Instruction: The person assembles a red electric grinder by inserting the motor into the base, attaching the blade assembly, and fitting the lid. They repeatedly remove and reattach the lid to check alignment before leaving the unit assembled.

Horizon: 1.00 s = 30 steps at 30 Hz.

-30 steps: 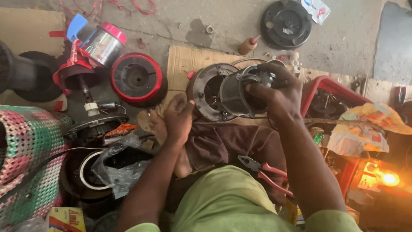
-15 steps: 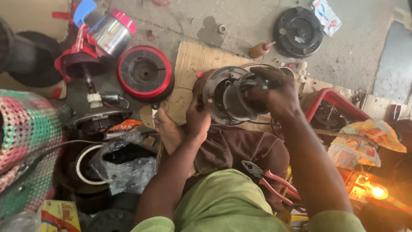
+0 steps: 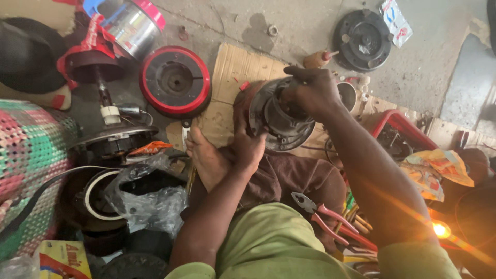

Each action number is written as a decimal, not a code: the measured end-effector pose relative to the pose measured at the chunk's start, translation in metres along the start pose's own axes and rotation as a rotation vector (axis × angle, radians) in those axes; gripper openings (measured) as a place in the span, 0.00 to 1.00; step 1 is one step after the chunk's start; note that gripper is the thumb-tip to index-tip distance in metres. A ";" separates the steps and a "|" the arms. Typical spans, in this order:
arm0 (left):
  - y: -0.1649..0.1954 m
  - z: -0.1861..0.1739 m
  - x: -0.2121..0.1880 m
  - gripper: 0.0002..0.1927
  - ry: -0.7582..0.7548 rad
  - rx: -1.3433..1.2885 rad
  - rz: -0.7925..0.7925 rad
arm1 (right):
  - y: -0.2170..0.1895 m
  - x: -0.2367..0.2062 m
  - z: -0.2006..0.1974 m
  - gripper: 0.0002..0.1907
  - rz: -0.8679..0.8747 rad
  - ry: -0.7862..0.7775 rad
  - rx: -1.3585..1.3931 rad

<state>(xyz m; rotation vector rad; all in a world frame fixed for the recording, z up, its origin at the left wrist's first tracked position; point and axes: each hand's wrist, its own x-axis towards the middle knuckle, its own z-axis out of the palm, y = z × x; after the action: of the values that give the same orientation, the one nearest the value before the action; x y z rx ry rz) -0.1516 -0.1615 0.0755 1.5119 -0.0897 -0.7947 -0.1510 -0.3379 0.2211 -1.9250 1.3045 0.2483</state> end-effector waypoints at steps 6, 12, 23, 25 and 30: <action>-0.021 0.000 0.000 0.40 0.027 0.055 0.104 | 0.028 -0.007 0.001 0.26 -0.210 0.086 0.094; -0.030 0.002 0.001 0.38 0.010 0.084 0.095 | 0.043 -0.017 0.002 0.24 -0.237 0.151 0.120; -0.043 0.004 0.006 0.42 -0.010 0.147 0.113 | 0.056 -0.032 0.006 0.24 -0.178 0.182 0.437; -0.046 0.005 0.006 0.42 0.001 0.142 0.116 | 0.058 -0.035 0.007 0.25 -0.172 0.223 0.445; -0.056 0.007 0.011 0.41 0.013 0.221 0.156 | 0.064 -0.040 0.015 0.24 -0.097 0.282 0.511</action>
<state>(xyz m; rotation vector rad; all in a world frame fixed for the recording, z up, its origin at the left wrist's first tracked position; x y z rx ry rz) -0.1703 -0.1656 0.0213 1.6953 -0.2896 -0.6659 -0.2201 -0.3099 0.2019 -1.6084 1.2919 -0.3869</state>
